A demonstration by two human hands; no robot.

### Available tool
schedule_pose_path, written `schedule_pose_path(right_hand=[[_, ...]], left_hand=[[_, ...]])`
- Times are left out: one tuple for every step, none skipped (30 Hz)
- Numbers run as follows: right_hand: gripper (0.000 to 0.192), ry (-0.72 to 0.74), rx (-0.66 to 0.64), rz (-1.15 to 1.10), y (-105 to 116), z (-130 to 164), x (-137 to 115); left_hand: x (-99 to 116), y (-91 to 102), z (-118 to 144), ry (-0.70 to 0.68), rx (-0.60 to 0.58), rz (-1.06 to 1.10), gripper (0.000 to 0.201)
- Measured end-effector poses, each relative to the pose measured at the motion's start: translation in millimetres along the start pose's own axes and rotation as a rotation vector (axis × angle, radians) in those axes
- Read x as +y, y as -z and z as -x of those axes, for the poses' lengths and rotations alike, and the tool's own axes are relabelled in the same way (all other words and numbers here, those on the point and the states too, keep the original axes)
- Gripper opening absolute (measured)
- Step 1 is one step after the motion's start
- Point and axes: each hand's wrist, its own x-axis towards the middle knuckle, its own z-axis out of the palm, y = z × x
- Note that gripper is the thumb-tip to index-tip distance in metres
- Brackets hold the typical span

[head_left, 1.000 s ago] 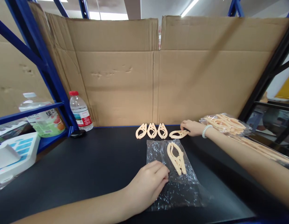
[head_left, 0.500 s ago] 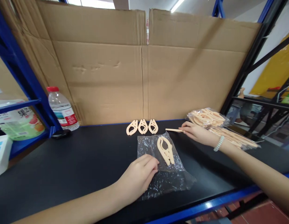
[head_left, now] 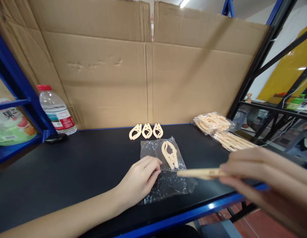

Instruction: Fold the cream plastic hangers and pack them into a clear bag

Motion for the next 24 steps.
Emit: schedule_pose_path(right_hand=[[0.014,0.049,-0.031,-0.012,-2,2,-11],[0.019,0.107,-0.062,-0.027,-6,2,-20],[0.023,0.178,-0.105,-0.040,-11,2,-29],[0.026,0.241,-0.147,-0.036,-17,2,-36],[0.029,0.295,-0.189,-0.013,-24,1,-42],[0.030,0.354,-0.214,0.019,-30,1,-47],[0.032,0.397,-0.215,0.059,-37,1,-52],[0.032,0.442,-0.216,0.087,-42,1,-55],[0.032,0.475,-0.208,0.110,-47,2,-58],[0.030,0.498,-0.204,0.128,-51,3,-60],[0.029,0.517,-0.206,0.138,-55,3,-61],[0.026,0.535,-0.212,0.142,-59,3,-62],[0.023,0.556,-0.218,0.136,-63,2,-61],[0.022,0.575,-0.231,0.124,-67,0,-60],[0.021,0.586,-0.247,0.115,-72,-3,-57],[0.021,0.590,-0.263,0.113,-77,-5,-54],[0.021,0.583,-0.278,0.124,-82,-7,-51],[0.020,0.570,-0.293,0.143,-87,-9,-48],[0.018,0.553,-0.304,0.169,-91,-11,-45],[0.016,0.542,-0.314,0.192,-95,-11,-42],[0.014,0.533,-0.323,0.209,-98,-11,-39],[0.013,0.522,-0.334,0.224,-101,-11,-37],[0.011,0.514,-0.344,0.237,-104,-10,-36],[0.010,0.507,-0.351,0.253,-106,-9,-35]], left_hand=[[0,0.4,0,0.002,0.016,0.004,0.013],[1,0.7,0,0.003,0.031,0.011,0.013],[1,0.9,0,0.003,0.047,0.019,0.013],[1,1.1,0,0.002,0.064,0.026,0.012],[1,1.2,0,-0.002,0.083,0.031,0.012],[1,1.2,0,-0.009,0.103,0.034,0.011],[1,1.2,0,-0.016,0.122,0.034,0.011],[1,1.2,0,-0.022,0.137,0.032,0.011],[2,1.3,-1,-0.028,0.149,0.028,0.011],[2,1.4,-1,-0.036,0.156,0.026,0.011],[2,1.5,-1,-0.044,0.161,0.025,0.011],[2,1.7,-1,-0.050,0.166,0.025,0.011],[3,1.8,-1,-0.057,0.169,0.025,0.011],[3,2.0,-1,-0.061,0.170,0.028,0.010],[3,2.0,-2,-0.064,0.168,0.030,0.011],[3,2.0,-2,-0.064,0.163,0.033,0.011],[4,1.9,-2,-0.063,0.159,0.034,0.011],[4,1.9,-2,-0.063,0.153,0.033,0.011],[4,1.8,-2,-0.065,0.146,0.030,0.011],[4,1.7,-2,-0.068,0.143,0.024,0.011],[5,1.6,-2,-0.071,0.135,0.016,0.011],[5,1.6,-2,-0.073,0.123,0.010,0.012],[5,1.6,-2,-0.073,0.109,0.006,0.012],[5,1.5,-2,-0.073,0.095,0.003,0.012]])
